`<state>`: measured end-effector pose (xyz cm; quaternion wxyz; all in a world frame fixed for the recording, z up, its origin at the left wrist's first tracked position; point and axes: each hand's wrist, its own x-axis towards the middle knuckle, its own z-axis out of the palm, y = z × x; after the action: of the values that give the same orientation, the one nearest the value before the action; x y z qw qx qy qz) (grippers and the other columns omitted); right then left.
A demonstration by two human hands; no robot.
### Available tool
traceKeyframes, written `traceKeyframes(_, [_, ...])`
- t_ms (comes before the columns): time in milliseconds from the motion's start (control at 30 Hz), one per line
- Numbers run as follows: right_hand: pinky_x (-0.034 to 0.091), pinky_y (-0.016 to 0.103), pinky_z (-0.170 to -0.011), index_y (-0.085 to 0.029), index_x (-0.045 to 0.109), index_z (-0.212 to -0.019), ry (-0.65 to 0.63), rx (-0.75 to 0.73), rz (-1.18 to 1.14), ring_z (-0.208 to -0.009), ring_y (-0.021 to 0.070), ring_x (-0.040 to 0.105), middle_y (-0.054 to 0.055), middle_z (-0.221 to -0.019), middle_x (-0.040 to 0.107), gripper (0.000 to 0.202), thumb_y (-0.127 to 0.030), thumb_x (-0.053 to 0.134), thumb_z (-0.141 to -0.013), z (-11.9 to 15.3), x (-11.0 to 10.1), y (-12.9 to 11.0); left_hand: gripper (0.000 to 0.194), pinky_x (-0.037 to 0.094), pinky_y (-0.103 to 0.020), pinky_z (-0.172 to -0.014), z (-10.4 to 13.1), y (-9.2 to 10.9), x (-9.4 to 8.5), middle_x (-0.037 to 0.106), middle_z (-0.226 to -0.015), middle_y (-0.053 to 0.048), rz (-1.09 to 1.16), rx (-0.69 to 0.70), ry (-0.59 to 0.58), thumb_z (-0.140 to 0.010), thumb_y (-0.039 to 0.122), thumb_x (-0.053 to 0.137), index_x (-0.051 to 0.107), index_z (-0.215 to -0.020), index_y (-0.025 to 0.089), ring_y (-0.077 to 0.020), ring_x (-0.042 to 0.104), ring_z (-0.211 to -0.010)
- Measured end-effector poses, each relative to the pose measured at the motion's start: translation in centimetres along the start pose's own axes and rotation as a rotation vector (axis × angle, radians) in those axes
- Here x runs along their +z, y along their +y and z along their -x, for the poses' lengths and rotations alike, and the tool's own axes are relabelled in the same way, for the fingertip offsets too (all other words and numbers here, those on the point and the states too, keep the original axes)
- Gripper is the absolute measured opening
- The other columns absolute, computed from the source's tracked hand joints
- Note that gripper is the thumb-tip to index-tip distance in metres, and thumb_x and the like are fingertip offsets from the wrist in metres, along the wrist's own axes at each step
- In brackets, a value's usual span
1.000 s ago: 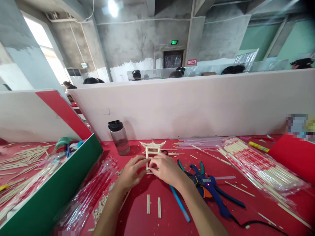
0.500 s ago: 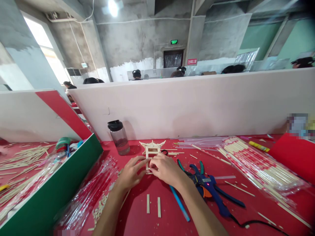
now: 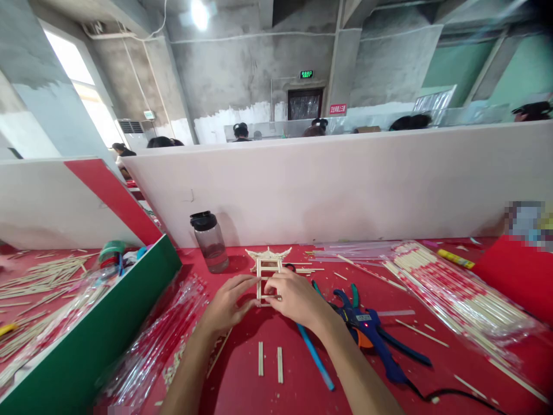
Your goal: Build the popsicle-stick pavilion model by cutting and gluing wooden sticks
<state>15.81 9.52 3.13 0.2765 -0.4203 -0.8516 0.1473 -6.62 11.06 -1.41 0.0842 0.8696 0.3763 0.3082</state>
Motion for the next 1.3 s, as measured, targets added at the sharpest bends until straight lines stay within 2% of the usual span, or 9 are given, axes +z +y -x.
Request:
traceKeyframes(233, [0.043, 0.028, -0.076, -0.022, 0.067, -0.081, -0.035, -0.013, 0.01, -0.095, 0.0192, 0.057, 0.004, -0.086, 0.067, 0.007, -0.017, 0.064, -0.086, 0.0, 0.4, 0.1, 0.043, 0.048, -0.037, -0.1, 0.0, 0.0, 0.0, 0.062, -0.125, -0.009, 0.01, -0.034, -0.027, -0.091, 0.038, 0.058, 0.054, -0.132, 0.027, -0.0221, 0.059, -0.114])
traceKeyframes(400, [0.042, 0.029, -0.083, -0.023, 0.068, -0.087, 0.007, 0.008, -0.047, -0.097, 0.0187, 0.057, 0.003, -0.09, 0.068, 0.011, -0.018, 0.058, -0.088, 0.2, -0.5, 0.3, 0.044, 0.048, -0.038, -0.099, -0.2, 0.6, -0.5, 0.063, -0.124, -0.008, 0.031, -0.068, -0.04, -0.089, 0.039, 0.06, 0.055, -0.131, 0.028, -0.0241, 0.059, -0.114])
traceKeyframes(500, [0.041, 0.03, -0.085, -0.022, 0.066, -0.091, 0.09, 0.093, -0.062, -0.095, 0.0184, 0.059, 0.004, -0.095, 0.069, 0.018, -0.015, 0.05, -0.09, 0.3, -1.4, 1.1, 0.039, 0.048, -0.039, -0.098, -0.3, 0.9, -1.1, 0.064, -0.121, -0.008, 0.08, -0.097, -0.005, -0.09, 0.038, 0.058, 0.057, -0.127, 0.025, -0.0245, 0.059, -0.112])
traceKeyframes(567, [0.041, 0.029, -0.079, -0.022, 0.064, -0.094, 0.112, 0.187, -0.063, -0.09, 0.0187, 0.061, 0.004, -0.094, 0.069, 0.016, -0.016, 0.049, -0.09, 0.4, -1.6, 1.8, 0.031, 0.049, -0.038, -0.094, -0.5, 1.1, -1.5, 0.065, -0.114, -0.008, 0.117, -0.117, 0.045, -0.093, 0.035, 0.053, 0.06, -0.12, 0.023, -0.0237, 0.061, -0.107])
traceKeyframes(667, [0.039, 0.027, -0.068, -0.022, 0.06, -0.092, 0.082, 0.344, -0.097, -0.079, 0.0181, 0.063, 0.003, -0.085, 0.069, 0.011, -0.018, 0.051, -0.088, 0.5, -1.3, 2.9, 0.024, 0.05, -0.036, -0.089, -0.9, 1.4, -1.8, 0.066, -0.105, -0.007, 0.148, -0.123, 0.077, -0.095, 0.031, 0.048, 0.064, -0.111, 0.021, -0.0214, 0.062, -0.1])
traceKeyframes(767, [0.038, 0.026, -0.064, -0.022, 0.054, -0.09, 0.045, 0.439, -0.175, -0.073, 0.0175, 0.062, 0.002, -0.079, 0.068, 0.004, -0.022, 0.056, -0.085, 0.5, -0.5, 3.6, 0.022, 0.049, -0.036, -0.088, -1.4, 2.0, -1.7, 0.065, -0.102, -0.008, 0.121, -0.078, 0.045, -0.095, 0.029, 0.048, 0.066, -0.106, 0.021, -0.0204, 0.061, -0.097])
traceKeyframes(1000, [0.038, 0.025, -0.062, -0.023, 0.049, -0.087, 0.052, 0.451, -0.299, -0.068, 0.0162, 0.06, 0.0, -0.077, 0.066, 0.013, -0.03, 0.059, -0.085, 0.5, 0.7, 4.4, 0.016, 0.045, -0.037, -0.088, -2.2, 3.9, 0.2, 0.068, -0.099, -0.007, -0.027, 0.096, -0.016, -0.089, 0.029, 0.058, 0.067, -0.101, 0.022, -0.0218, 0.058, -0.095])
traceKeyframes(1167, [0.038, 0.023, -0.06, -0.023, 0.051, -0.087, 0.083, 0.45, -0.353, -0.065, 0.0147, 0.059, -0.001, -0.074, 0.064, 0.014, -0.029, 0.063, -0.082, 0.4, 1.2, 4.8, 0.013, 0.043, -0.038, -0.087, -2.2, 4.1, 2.0, 0.069, -0.091, -0.006, -0.053, 0.123, 0.045, -0.09, 0.025, 0.058, 0.068, -0.097, 0.023, -0.0211, 0.057, -0.092])
traceKeyframes(1300, [0.039, 0.023, -0.059, -0.023, 0.052, -0.087, 0.097, 0.468, -0.409, -0.062, 0.014, 0.058, -0.002, -0.074, 0.064, 0.016, -0.029, 0.066, -0.08, 0.4, 1.6, 5.0, 0.011, 0.043, -0.037, -0.086, -2.3, 4.0, 2.5, 0.069, -0.084, -0.005, -0.068, 0.122, 0.097, -0.09, 0.021, 0.058, 0.069, -0.092, 0.022, -0.0202, 0.057, -0.089])
